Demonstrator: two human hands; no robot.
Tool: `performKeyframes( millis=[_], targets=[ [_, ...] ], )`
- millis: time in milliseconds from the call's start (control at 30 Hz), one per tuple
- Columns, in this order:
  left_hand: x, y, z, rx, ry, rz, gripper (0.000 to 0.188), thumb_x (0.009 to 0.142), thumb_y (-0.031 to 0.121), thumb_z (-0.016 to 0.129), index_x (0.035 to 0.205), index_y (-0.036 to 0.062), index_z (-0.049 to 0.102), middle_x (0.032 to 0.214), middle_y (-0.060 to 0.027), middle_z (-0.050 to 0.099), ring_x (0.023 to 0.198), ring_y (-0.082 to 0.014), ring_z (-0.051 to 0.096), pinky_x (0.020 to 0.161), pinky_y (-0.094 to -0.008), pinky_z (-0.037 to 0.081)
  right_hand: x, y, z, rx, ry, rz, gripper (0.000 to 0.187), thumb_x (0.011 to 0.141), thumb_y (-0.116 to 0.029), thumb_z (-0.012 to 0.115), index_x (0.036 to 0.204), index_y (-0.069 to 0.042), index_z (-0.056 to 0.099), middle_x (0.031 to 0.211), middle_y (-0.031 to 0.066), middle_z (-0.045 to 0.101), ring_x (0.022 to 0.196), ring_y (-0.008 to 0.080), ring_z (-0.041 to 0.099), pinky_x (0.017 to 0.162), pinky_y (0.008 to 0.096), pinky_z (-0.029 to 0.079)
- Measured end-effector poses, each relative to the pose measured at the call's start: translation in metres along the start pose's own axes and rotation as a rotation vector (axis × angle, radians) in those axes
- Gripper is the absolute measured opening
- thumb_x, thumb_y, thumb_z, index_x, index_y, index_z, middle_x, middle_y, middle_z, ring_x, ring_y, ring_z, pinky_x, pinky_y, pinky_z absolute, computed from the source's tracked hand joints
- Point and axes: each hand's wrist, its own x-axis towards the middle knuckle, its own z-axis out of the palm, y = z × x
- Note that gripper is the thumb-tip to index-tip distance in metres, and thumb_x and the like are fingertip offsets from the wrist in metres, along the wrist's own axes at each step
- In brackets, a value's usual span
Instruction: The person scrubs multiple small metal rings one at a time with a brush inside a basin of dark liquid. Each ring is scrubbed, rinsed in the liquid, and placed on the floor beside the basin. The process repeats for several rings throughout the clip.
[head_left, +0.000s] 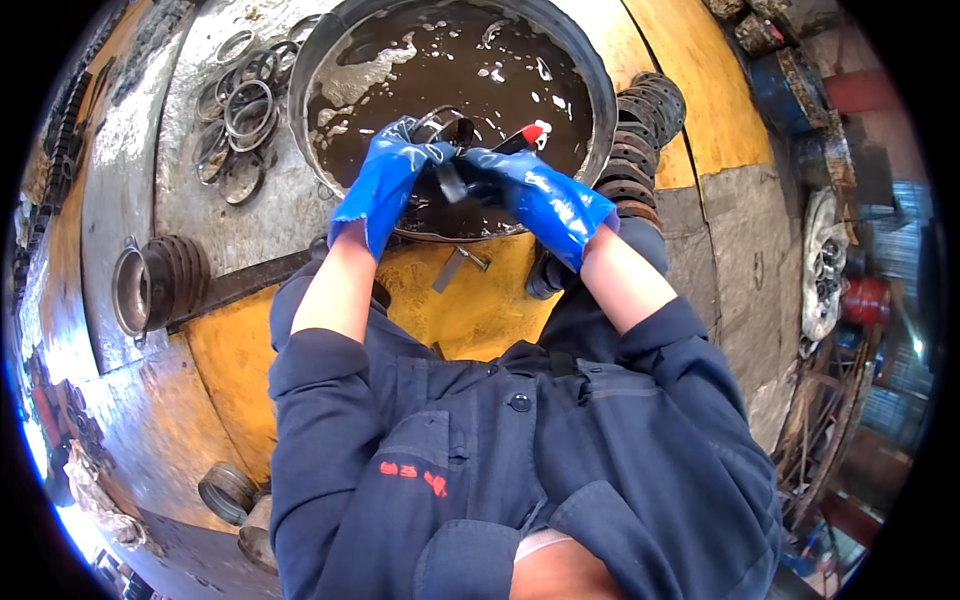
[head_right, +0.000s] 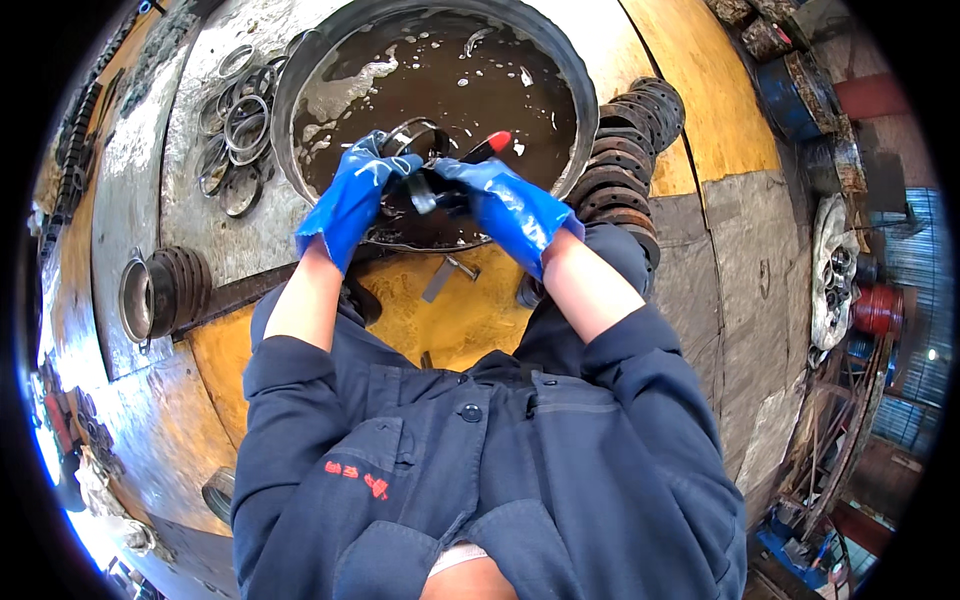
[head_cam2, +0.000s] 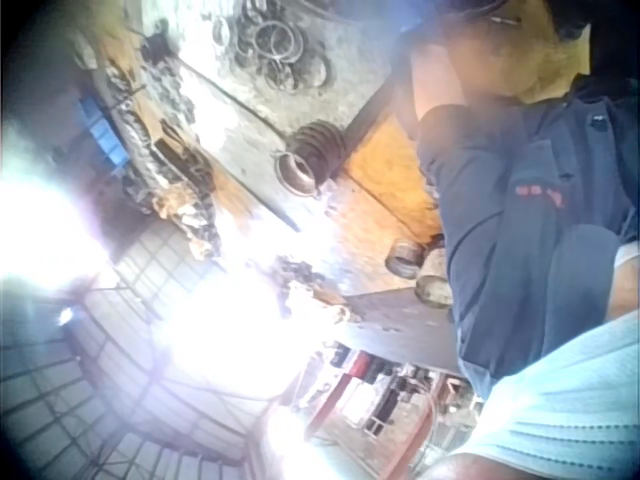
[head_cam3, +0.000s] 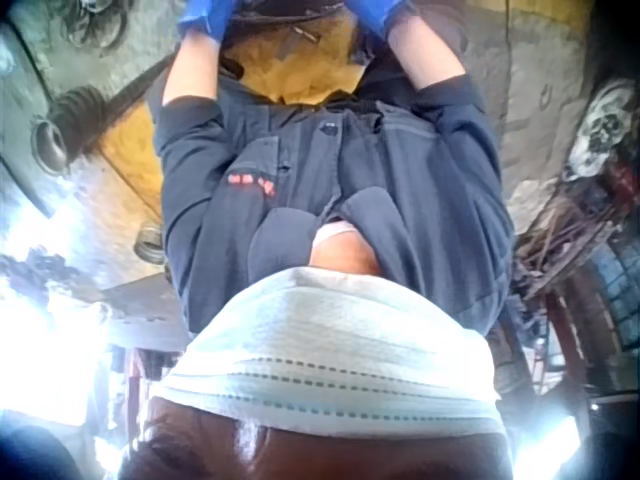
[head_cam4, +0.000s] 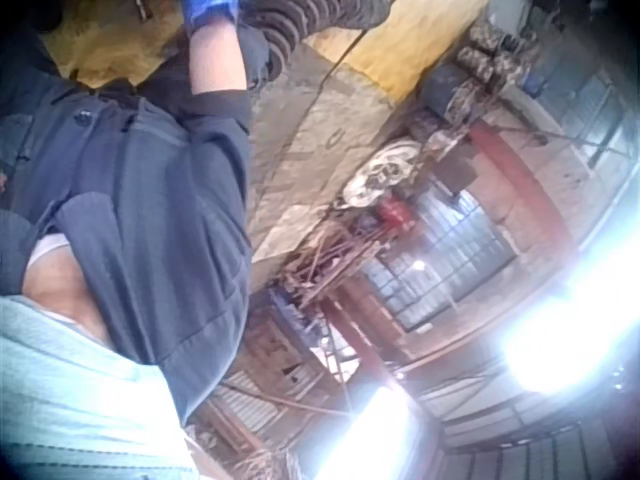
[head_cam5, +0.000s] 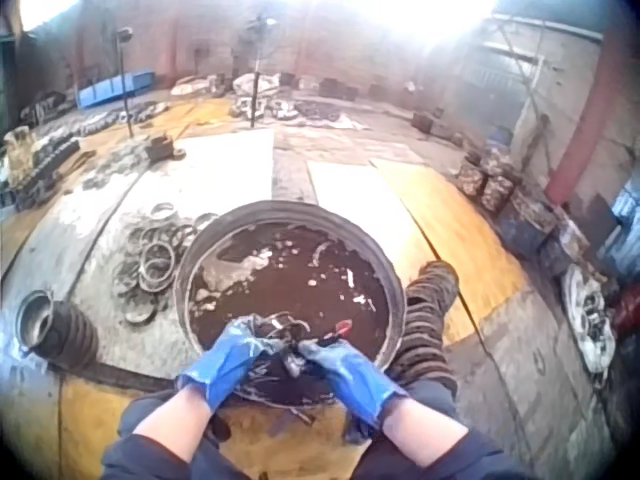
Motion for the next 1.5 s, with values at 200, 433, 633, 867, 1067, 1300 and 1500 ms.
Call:
performKeyframes(
  millis=[200,433,633,867,1067,1300,1500],
  targets=[
    [0.017,0.001,0.018,0.881,-0.14,0.036,0.053,0.071,0.014,0.09,0.122,0.008,0.075,0.114,-0.0115,0.077,0.105,-0.0245,0.073,0.094,-0.0366,0.057,0.03,-0.013,-0.069,-0.819,0.482,-0.255,0.039,0.095,-0.041,0.064,0.107,-0.005,0.075,0.092,0.0136,0.077,0.088,0.0268,0.075,0.082,0.0395,0.056],
    [0.046,-0.024,-0.002,1.38,-0.087,0.749,0.046,0.065,0.009,0.084,0.109,0.0194,0.083,0.115,-0.0075,0.079,0.114,-0.0283,0.073,0.105,-0.0371,0.056,0.05,0.002,-0.052,-0.786,0.198,-0.146,0.035,0.093,-0.04,0.066,0.097,-0.007,0.076,0.09,0.0118,0.076,0.086,0.0235,0.071,0.083,0.0391,0.054],
    [0.038,-0.037,-0.012,0.222,0.196,0.066,0.047,0.091,0.022,0.082,0.131,0.0038,0.067,0.112,-0.0078,0.075,0.097,-0.0262,0.072,0.093,-0.0309,0.057,0.068,0.017,-0.05,-0.469,0.047,-0.024,0.039,0.095,-0.043,0.067,0.097,-0.005,0.074,0.085,0.0068,0.071,0.081,0.0177,0.064,0.08,0.0353,0.052],
    [0.033,-0.024,0.008,-0.556,0.216,-0.599,0.054,0.109,0.054,0.051,0.143,0.014,0.064,0.139,-0.0136,0.069,0.127,-0.0384,0.064,0.108,-0.0613,0.05,0.058,0.012,-0.022,-0.312,0.299,0.055,0.043,0.095,-0.041,0.064,0.105,-0.001,0.077,0.092,0.0163,0.076,0.084,0.0256,0.073,0.08,0.0383,0.056],
    [0.041,-0.015,0.027,-0.505,0.252,-0.607,0.061,0.108,0.06,0.048,0.14,0.0119,0.067,0.143,-0.0124,0.068,0.133,-0.0367,0.061,0.117,-0.0583,0.044,0.027,0.018,-0.023,0.182,0.045,-0.302,0.037,0.105,-0.03,0.065,0.126,0.0,0.073,0.112,0.0104,0.078,0.098,0.0181,0.071,0.09,0.036,0.056],
    [0.03,-0.05,0.002,-0.317,-0.101,-0.317,0.049,0.104,0.04,0.068,0.138,0.0048,0.066,0.134,-0.013,0.072,0.117,-0.0265,0.07,0.099,-0.0432,0.058,0.083,0.03,-0.03,-0.601,0.325,-0.032,0.048,0.094,-0.049,0.068,0.116,-0.007,0.077,0.111,0.0192,0.077,0.107,0.0339,0.073,0.096,0.0429,0.055],
    [-0.016,0.016,0.024,0.035,0.035,-0.223,0.044,0.096,0.023,0.075,0.134,0.0041,0.065,0.117,-0.0071,0.074,0.098,-0.0195,0.072,0.079,-0.0321,0.054,0.087,0.023,-0.045,-0.17,0.31,-0.264,0.029,0.097,-0.031,0.071,0.105,-0.004,0.077,0.087,0.0062,0.076,0.084,0.0114,0.07,0.083,0.031,0.056]
  ],
)
